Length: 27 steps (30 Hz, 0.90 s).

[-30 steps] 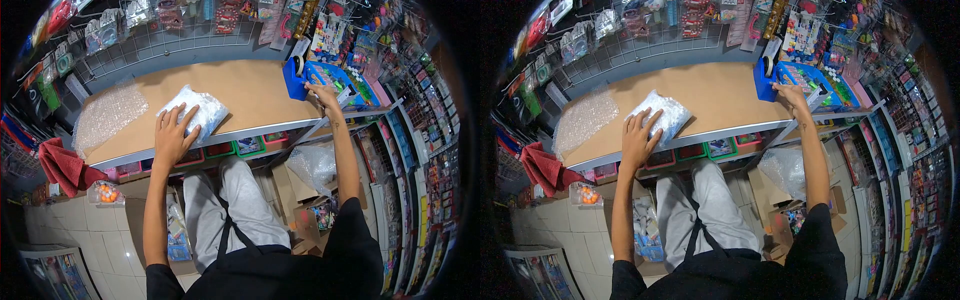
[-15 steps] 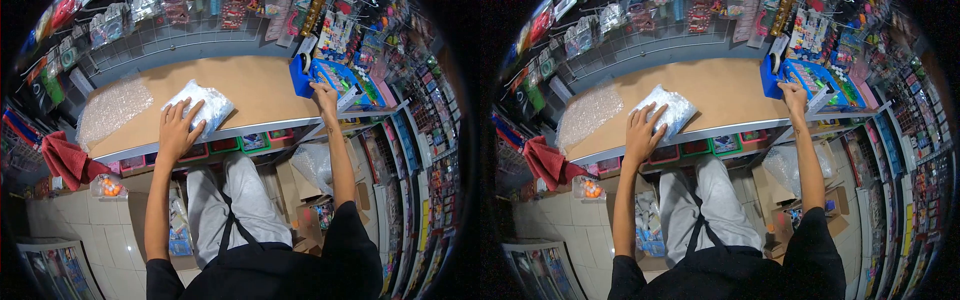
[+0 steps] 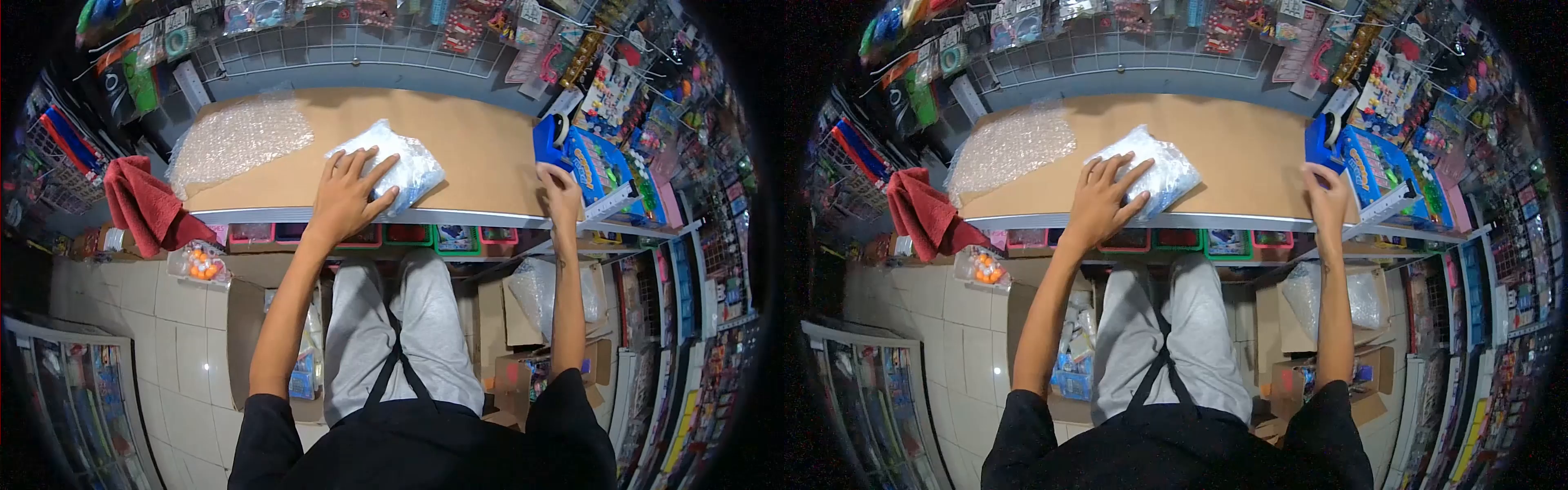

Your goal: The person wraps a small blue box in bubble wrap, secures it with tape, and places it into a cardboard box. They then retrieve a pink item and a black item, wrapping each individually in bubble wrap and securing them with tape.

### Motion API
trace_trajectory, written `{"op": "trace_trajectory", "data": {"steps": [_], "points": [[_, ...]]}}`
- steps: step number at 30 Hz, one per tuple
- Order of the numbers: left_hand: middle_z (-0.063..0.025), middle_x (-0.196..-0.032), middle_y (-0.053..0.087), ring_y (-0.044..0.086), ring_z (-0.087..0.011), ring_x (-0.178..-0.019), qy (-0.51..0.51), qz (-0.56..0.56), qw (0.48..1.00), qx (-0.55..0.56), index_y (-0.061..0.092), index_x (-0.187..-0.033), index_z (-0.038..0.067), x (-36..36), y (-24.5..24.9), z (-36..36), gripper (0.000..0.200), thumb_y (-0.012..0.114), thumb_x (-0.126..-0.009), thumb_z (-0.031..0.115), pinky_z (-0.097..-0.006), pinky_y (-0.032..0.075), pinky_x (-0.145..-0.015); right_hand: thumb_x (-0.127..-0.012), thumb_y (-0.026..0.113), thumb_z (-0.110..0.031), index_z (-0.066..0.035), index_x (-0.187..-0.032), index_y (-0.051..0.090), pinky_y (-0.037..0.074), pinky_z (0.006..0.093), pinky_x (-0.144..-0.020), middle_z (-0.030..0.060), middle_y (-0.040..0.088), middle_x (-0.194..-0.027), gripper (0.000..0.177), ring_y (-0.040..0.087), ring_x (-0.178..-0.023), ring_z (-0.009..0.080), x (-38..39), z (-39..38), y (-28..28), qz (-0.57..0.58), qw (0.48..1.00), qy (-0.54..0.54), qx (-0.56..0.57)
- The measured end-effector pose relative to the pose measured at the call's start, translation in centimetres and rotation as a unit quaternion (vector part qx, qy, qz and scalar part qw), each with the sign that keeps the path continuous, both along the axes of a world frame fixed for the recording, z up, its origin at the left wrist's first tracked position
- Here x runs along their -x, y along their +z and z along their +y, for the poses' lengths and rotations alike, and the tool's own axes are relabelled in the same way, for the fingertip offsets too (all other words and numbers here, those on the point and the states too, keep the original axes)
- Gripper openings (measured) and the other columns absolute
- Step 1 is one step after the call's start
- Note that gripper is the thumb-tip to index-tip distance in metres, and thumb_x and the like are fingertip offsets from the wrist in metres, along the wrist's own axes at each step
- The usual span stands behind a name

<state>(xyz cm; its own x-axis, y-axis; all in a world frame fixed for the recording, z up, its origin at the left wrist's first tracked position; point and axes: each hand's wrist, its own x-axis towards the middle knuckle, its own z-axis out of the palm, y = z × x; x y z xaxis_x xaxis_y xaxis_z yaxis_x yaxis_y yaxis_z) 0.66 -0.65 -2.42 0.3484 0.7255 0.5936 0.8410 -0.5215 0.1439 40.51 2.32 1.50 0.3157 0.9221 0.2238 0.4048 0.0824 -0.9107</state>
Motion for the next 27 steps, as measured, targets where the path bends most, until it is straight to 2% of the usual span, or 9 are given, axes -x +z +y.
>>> {"op": "trace_trajectory", "data": {"steps": [1,5,7,8,12,16,22,25,27], "points": [[-0.0083,-0.139,0.056,0.049,-0.0261,-0.131,0.001,0.002,1.000,0.003,0.054,-0.147,0.028,0.0,0.0,0.0,0.052,0.058,-0.098,0.045,-0.0477,0.029,-0.117,-0.091,0.077,-0.024,-0.004,-0.114,0.074,0.049,0.0260,-0.079,0.0071,0.071,-0.101,0.031,0.063,-0.086,0.0126,2.4,-0.6,1.0,0.069,0.994,0.059,0.063],[-0.0094,-0.137,0.057,0.050,-0.0268,-0.128,-0.002,-0.001,1.000,-0.007,0.057,-0.144,0.026,0.0,0.0,0.1,0.053,0.058,-0.097,0.048,-0.0489,0.031,-0.116,-0.099,0.067,-0.020,0.002,-0.128,0.063,0.052,0.0280,-0.089,0.0106,0.069,-0.112,0.037,0.067,-0.106,0.0161,11.8,0.0,3.0,0.183,0.913,0.361,0.043],[-0.0101,-0.136,0.058,0.051,-0.0277,-0.127,-0.003,-0.003,1.000,-0.016,0.058,-0.143,0.024,-0.1,-0.2,0.3,0.053,0.058,-0.096,0.049,-0.0495,0.031,-0.116,-0.101,0.065,-0.021,0.001,-0.133,0.060,0.053,0.0282,-0.089,0.0110,0.068,-0.115,0.039,0.066,-0.107,0.0175,15.2,1.4,2.5,0.265,0.857,0.437,0.070],[-0.0102,-0.136,0.058,0.051,-0.0279,-0.127,-0.003,-0.001,1.000,-0.018,0.058,-0.143,0.023,-0.1,-0.3,0.3,0.053,0.058,-0.096,0.049,-0.0496,0.031,-0.116,-0.102,0.064,-0.024,0.000,-0.134,0.059,0.053,0.0298,-0.089,0.0115,0.066,-0.121,0.041,0.066,-0.109,0.0181,16.4,2.2,2.4,0.222,0.859,0.455,0.076],[-0.0113,-0.138,0.057,0.050,-0.0288,-0.128,-0.010,-0.002,1.000,-0.012,0.058,-0.142,0.022,0.1,-0.3,0.3,0.053,0.057,-0.097,0.049,-0.0503,0.030,-0.116,-0.103,0.062,-0.019,0.000,-0.135,0.058,0.057,0.0333,-0.096,0.0107,0.061,-0.133,0.038,0.061,-0.123,0.0196,17.9,5.0,1.1,0.289,0.855,0.399,0.160],[-0.0096,-0.142,0.056,0.051,-0.0297,-0.127,-0.015,-0.002,1.000,-0.009,0.058,-0.142,0.022,0.1,-0.2,0.3,0.053,0.056,-0.097,0.049,-0.0519,0.029,-0.115,-0.102,0.062,-0.017,0.000,-0.136,0.059,0.060,0.0344,-0.097,0.0128,0.059,-0.138,0.038,0.057,-0.130,0.0217,16.9,5.9,-0.5,0.289,0.864,0.379,0.162],[0.0021,-0.158,0.044,0.052,-0.0285,-0.126,-0.023,0.029,0.999,0.004,0.053,-0.146,0.023,0.2,0.3,0.5,0.055,0.052,-0.098,0.048,-0.0501,0.029,-0.114,-0.100,0.065,-0.017,0.003,-0.133,0.060,0.061,0.0344,-0.097,0.0127,0.061,-0.131,0.039,0.058,-0.122,0.0184,17.8,5.2,0.4,0.252,0.890,0.352,0.144],[0.0027,-0.159,0.043,0.054,-0.0296,-0.123,-0.023,0.072,0.997,0.010,0.052,-0.147,0.020,0.4,0.6,0.9,0.058,0.051,-0.098,0.051,-0.0513,0.030,-0.112,-0.098,0.067,-0.020,0.001,-0.130,0.064,0.062,0.0266,-0.084,0.0089,0.065,-0.125,0.038,0.064,-0.104,0.0124,18.3,5.2,0.9,0.255,0.896,0.335,0.144],[0.0017,-0.158,0.045,0.054,-0.0300,-0.122,-0.025,0.080,0.996,0.014,0.051,-0.147,0.019,0.4,0.6,1.2,0.059,0.051,-0.098,0.052,-0.0524,0.030,-0.111,-0.097,0.069,-0.021,-0.002,-0.125,0.068,0.057,0.0200,-0.073,0.0058,0.068,-0.118,0.034,0.063,-0.089,0.0076,18.0,5.8,0.9,0.244,0.903,0.327,0.134]]}}
